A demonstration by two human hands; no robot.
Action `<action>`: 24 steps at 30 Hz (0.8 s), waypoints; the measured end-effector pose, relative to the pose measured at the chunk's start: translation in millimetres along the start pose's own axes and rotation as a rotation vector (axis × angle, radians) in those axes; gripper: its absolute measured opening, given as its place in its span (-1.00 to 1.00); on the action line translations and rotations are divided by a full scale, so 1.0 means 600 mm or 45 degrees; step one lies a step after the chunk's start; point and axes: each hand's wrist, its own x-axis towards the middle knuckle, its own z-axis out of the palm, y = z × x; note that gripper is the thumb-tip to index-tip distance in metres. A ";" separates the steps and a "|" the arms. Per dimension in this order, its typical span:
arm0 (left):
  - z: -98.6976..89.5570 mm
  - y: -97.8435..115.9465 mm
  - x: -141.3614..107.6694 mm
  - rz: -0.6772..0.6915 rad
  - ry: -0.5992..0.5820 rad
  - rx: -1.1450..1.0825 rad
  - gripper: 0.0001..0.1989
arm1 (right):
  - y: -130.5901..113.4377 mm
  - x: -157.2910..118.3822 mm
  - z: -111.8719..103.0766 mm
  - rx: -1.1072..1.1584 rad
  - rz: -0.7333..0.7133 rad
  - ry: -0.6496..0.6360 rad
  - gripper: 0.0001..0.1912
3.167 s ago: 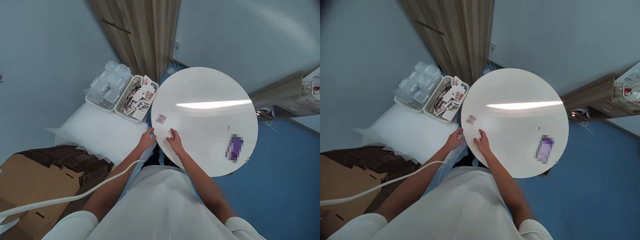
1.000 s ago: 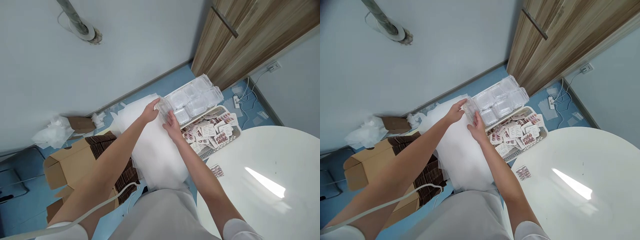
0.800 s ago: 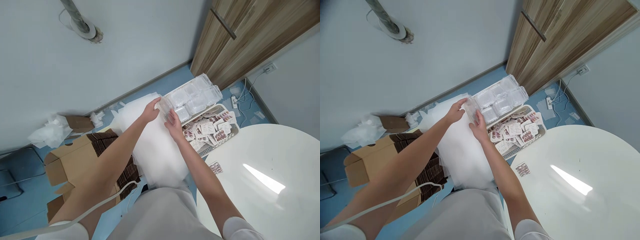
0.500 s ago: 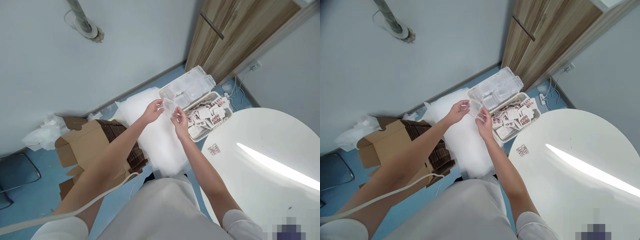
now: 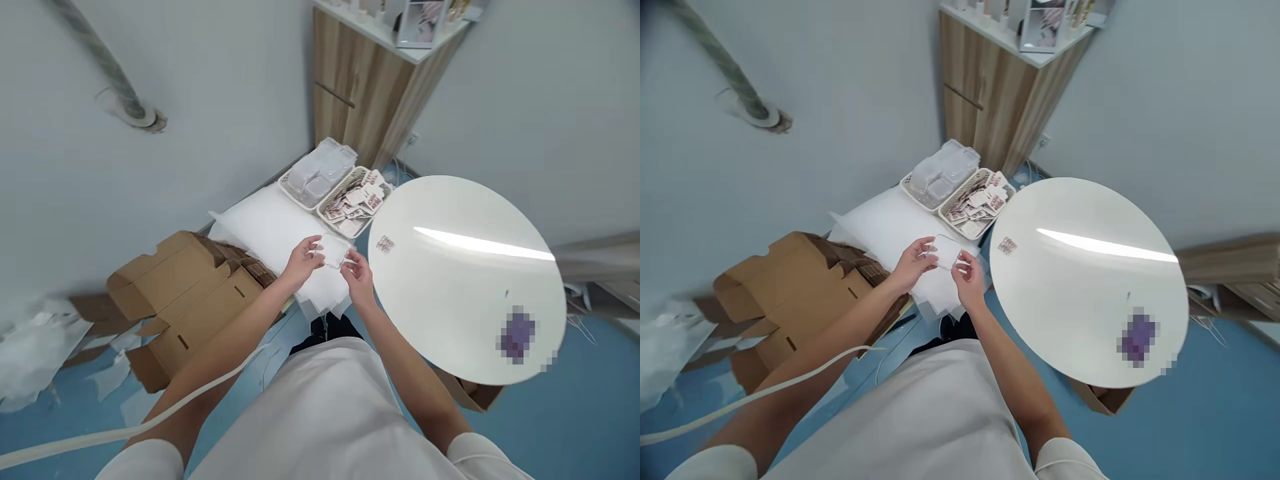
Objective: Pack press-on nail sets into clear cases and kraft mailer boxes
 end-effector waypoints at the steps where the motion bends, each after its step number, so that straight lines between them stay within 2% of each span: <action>1: 0.011 -0.005 -0.008 -0.007 -0.038 -0.014 -0.50 | 0.000 -0.013 -0.017 -0.017 -0.004 0.033 -0.56; 5: 0.058 -0.024 -0.031 -0.040 -0.248 -0.007 -0.52 | 0.005 -0.063 -0.091 -0.063 0.049 0.142 -0.69; 10: 0.123 -0.034 -0.044 -0.116 -0.572 0.095 -0.52 | 0.008 -0.113 -0.180 -0.060 0.110 0.354 -0.66; 15: 0.199 -0.046 -0.051 -0.196 -0.833 0.168 -0.45 | -0.002 -0.141 -0.251 -0.003 0.154 0.280 -0.61; 19: 0.268 -0.054 -0.062 -0.204 -1.049 0.252 -0.45 | -0.012 -0.158 -0.307 0.027 0.182 0.295 -0.54; 21: 0.301 -0.056 -0.065 -0.185 -1.095 0.316 -0.45 | -0.016 -0.164 -0.333 0.016 0.183 0.267 -0.56; 24: 0.345 -0.058 -0.063 -0.159 -1.081 0.386 -0.43 | -0.021 -0.166 -0.372 -0.063 0.167 0.216 -0.67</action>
